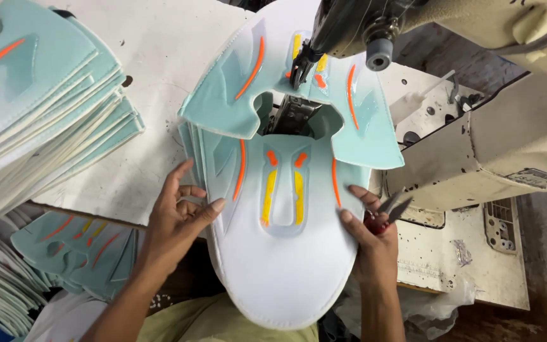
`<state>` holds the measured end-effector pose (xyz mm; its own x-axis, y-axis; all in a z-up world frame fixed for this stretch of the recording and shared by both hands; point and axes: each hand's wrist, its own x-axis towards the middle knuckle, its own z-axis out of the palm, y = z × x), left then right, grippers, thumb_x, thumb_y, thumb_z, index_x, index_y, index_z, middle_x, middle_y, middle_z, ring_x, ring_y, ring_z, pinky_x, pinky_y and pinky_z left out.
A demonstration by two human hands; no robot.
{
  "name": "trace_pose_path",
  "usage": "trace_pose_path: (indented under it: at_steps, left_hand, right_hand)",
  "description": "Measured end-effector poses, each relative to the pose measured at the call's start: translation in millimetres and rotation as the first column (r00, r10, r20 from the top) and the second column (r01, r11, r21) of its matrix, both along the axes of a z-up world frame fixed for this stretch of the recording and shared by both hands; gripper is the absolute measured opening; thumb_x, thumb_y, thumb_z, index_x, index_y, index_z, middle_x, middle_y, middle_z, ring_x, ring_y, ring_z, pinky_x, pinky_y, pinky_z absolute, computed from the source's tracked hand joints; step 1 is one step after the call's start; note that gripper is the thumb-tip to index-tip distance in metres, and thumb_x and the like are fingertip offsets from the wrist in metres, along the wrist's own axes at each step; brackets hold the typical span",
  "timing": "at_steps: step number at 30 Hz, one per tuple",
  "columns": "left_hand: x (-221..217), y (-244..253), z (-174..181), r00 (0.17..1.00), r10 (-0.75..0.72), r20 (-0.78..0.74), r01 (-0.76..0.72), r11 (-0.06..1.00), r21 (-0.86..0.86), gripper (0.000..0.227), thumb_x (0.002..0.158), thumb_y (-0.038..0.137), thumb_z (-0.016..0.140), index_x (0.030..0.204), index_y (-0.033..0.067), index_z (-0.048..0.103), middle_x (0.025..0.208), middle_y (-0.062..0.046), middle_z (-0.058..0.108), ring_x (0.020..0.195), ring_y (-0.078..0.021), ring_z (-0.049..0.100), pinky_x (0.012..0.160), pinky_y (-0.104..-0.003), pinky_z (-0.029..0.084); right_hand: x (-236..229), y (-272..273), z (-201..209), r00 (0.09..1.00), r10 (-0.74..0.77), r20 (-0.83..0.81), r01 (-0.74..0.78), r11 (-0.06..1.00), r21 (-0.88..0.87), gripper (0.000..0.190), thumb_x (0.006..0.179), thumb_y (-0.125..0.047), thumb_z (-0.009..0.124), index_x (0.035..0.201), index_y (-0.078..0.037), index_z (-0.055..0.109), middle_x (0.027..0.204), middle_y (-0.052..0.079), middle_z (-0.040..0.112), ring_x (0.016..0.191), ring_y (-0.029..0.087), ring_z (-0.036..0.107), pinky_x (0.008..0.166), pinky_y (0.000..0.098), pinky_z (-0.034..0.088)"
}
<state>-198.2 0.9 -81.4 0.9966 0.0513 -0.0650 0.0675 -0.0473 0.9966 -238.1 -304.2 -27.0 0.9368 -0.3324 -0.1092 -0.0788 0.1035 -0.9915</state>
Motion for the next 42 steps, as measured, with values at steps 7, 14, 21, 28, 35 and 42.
trace_pose_path:
  at_steps: [7,14,21,28,35,42]
  left_hand:
    - [-7,10,24,0.982,0.079,-0.171,-0.074,0.997,0.036,0.093,0.077,0.02,0.086,0.158,0.0185,0.04,0.118,-0.007,0.046,0.078,-0.012,0.049,0.063,-0.03,0.049]
    - [-70,78,33,0.969,-0.076,-0.236,0.005,0.957,-0.289,0.064,0.077,0.0,0.081,0.139,0.0033,0.068,0.112,-0.01,0.066,0.094,-0.015,0.06,0.079,-0.028,0.05]
    - [-84,76,140,0.853,-0.051,0.519,-0.13,0.943,0.307,0.038,0.077,0.004,0.083,0.113,0.0009,0.072,0.103,-0.012,0.077,0.092,-0.0163,0.075,0.087,-0.029,0.06]
    - [52,-1,106,0.671,-0.245,0.7,-0.114,0.898,0.424,0.033,0.085,0.01,0.083,0.117,0.0045,0.076,0.109,-0.012,0.079,0.1,-0.0206,0.072,0.092,-0.036,0.053]
    - [86,-20,103,0.922,-0.17,0.349,0.053,0.945,0.322,0.033,0.082,0.012,0.078,0.114,0.0038,0.074,0.099,-0.008,0.079,0.088,-0.0119,0.073,0.081,-0.029,0.057]
    - [107,-21,103,0.976,-0.133,0.175,0.09,0.968,0.232,0.034,0.081,0.012,0.079,0.114,0.0036,0.075,0.093,-0.006,0.079,0.079,-0.0088,0.07,0.072,-0.025,0.058]
  right_hand:
    - [-47,46,5,0.998,0.055,-0.039,-0.034,0.912,0.41,0.053,0.08,0.001,0.071,0.129,-0.008,0.055,0.107,0.015,0.07,0.089,0.024,0.07,0.076,0.0375,0.062]
    - [-98,62,-21,0.973,0.23,0.029,-0.222,0.887,0.406,0.036,0.09,0.002,0.075,0.123,0.005,0.062,0.104,0.021,0.067,0.091,0.027,0.068,0.078,0.0377,0.059]
    - [-80,32,-44,0.585,0.456,0.67,0.103,0.778,-0.62,0.017,0.092,-0.009,0.078,0.108,-0.008,0.072,0.105,0.011,0.078,0.082,0.013,0.074,0.074,0.023,0.059]
    - [8,10,-45,0.917,0.037,0.398,0.145,0.897,-0.417,0.04,0.092,-0.009,0.078,0.129,0.0,0.069,0.126,0.015,0.071,0.115,0.02,0.064,0.102,0.0309,0.049]
    - [23,7,18,0.998,-0.046,0.05,0.059,0.95,-0.308,0.047,0.079,-0.007,0.08,0.124,-0.001,0.071,0.12,0.013,0.074,0.11,0.018,0.069,0.098,0.0315,0.054]
    - [52,1,6,0.995,0.019,0.103,-0.004,0.989,-0.146,0.047,0.083,-0.002,0.077,0.129,0.005,0.067,0.118,0.014,0.073,0.104,0.018,0.067,0.092,0.0299,0.055]
